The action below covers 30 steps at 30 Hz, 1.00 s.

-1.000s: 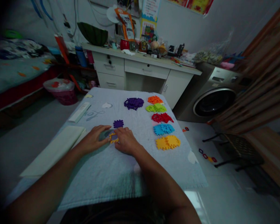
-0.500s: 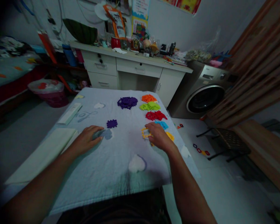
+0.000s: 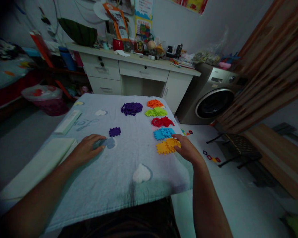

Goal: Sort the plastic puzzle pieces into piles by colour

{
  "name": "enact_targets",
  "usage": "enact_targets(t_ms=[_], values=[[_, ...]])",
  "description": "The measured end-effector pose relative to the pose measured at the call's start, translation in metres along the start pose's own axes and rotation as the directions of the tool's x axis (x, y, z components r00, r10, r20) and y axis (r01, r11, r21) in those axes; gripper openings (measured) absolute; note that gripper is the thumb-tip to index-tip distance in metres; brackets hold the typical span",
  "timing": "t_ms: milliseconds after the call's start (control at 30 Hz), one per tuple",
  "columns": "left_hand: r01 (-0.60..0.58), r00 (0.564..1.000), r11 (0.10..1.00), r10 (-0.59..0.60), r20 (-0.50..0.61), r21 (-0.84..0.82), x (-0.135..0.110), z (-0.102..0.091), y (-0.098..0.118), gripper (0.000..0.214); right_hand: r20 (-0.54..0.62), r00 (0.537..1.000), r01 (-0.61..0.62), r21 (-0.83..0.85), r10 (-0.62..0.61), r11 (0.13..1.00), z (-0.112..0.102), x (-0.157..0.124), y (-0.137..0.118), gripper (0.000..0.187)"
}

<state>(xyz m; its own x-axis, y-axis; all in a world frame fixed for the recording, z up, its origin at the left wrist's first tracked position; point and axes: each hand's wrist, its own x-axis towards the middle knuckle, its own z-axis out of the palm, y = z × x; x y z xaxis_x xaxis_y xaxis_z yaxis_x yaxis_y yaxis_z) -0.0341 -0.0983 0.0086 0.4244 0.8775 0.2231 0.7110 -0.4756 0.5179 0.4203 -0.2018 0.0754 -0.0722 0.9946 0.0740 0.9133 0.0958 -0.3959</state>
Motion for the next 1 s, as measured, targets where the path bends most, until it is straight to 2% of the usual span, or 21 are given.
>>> enact_targets(t_ms=[333,467,533,700,867,1000], values=[[0.012,1.000,1.000,-0.011,0.011,-0.008,-0.001,-0.002,0.003,0.037,0.010,0.999,0.043,-0.144,-0.042,0.989,-0.011,0.008,-0.012,0.042],[0.009,1.000,1.000,-0.009,0.009,-0.012,-0.001,-0.002,0.004,0.037,0.004,1.000,0.014,-0.194,-0.014,0.981,-0.013,0.013,-0.029,0.037],[0.006,1.000,1.000,-0.006,0.013,-0.009,0.000,-0.002,0.005,0.037,0.001,0.999,0.043,-0.193,-0.044,0.980,-0.009,0.018,-0.043,0.037],[0.006,1.000,1.000,-0.006,0.008,-0.001,0.001,-0.001,0.004,0.038,0.038,0.976,0.219,-0.135,-0.216,0.966,0.021,0.046,-0.100,0.038],[0.004,1.000,1.000,-0.005,-0.024,-0.021,0.000,0.000,0.004,0.036,0.197,0.912,0.382,-0.089,-0.360,0.920,0.060,0.086,-0.163,0.033],[0.004,0.999,0.999,-0.006,-0.052,-0.043,0.001,0.003,0.002,0.034,0.219,0.883,0.437,-0.065,-0.414,0.897,0.093,0.122,-0.190,0.038]])
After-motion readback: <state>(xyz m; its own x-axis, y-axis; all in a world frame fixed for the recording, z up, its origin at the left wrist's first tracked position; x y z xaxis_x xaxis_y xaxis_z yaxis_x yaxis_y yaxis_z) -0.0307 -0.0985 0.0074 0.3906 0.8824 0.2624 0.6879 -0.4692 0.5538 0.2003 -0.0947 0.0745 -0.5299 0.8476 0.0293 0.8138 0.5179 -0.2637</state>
